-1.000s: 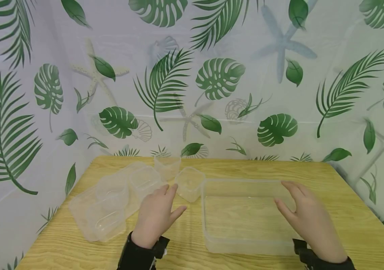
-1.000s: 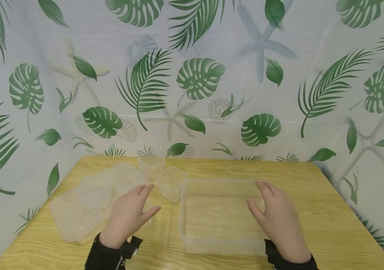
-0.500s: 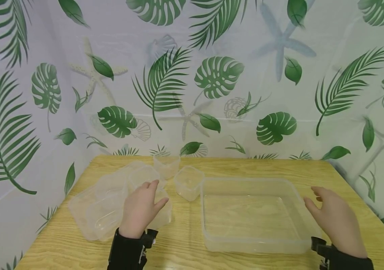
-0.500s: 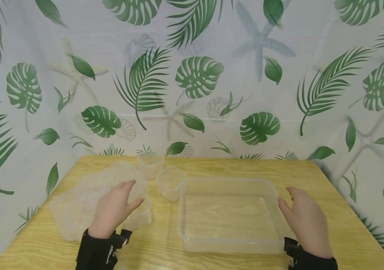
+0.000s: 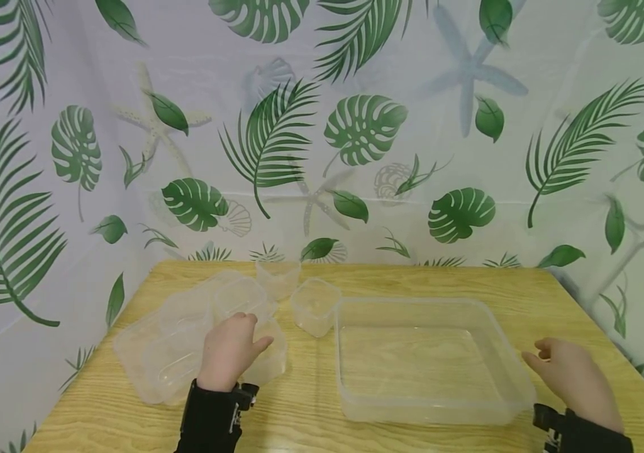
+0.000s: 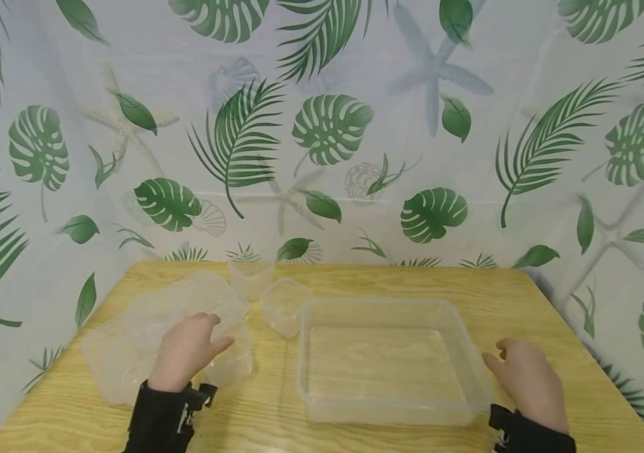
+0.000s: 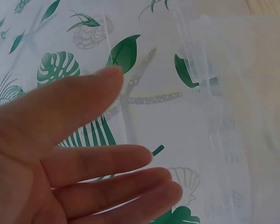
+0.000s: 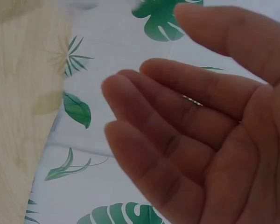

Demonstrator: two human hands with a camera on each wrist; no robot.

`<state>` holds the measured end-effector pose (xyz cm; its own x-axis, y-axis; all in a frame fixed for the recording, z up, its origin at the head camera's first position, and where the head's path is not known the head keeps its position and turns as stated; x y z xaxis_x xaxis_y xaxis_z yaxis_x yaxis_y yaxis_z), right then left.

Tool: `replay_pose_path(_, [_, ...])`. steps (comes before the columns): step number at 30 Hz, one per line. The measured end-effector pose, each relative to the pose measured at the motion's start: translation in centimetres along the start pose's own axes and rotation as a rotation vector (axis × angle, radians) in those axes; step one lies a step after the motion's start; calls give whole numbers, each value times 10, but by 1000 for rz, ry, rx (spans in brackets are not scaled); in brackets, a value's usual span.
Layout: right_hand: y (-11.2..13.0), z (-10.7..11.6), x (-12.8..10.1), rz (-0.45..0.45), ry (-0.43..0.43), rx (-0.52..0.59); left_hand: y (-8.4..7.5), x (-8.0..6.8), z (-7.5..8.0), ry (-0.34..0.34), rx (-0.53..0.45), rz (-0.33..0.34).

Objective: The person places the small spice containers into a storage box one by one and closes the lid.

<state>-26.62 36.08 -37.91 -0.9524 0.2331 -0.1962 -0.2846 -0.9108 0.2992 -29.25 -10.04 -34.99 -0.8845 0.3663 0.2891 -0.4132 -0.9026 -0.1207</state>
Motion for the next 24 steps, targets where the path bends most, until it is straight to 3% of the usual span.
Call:
replay_pose_path(6, [-6, -14, 5, 14, 89, -2, -8, 0, -5, 2, -8, -43])
replay_pose_path(16, [-4, -27, 3, 33, 179, 59, -15, 1, -24, 100, -56, -99])
replay_pose_path(24, [1, -28, -1, 52, 181, 69, -18, 1, -34, 157, -97, -161])
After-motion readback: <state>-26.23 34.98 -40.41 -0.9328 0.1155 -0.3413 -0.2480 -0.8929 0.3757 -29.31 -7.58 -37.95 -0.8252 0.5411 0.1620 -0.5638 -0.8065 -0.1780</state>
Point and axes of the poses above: each hand's wrist, its own x-axis towards the middle knuckle, its own z-axis out of the back of the hand, y = z × x, the point moved 10 cm from there along x, towards the middle knuckle, and after that the axes turned 12 degrees about -z, right-handed, at the moved point
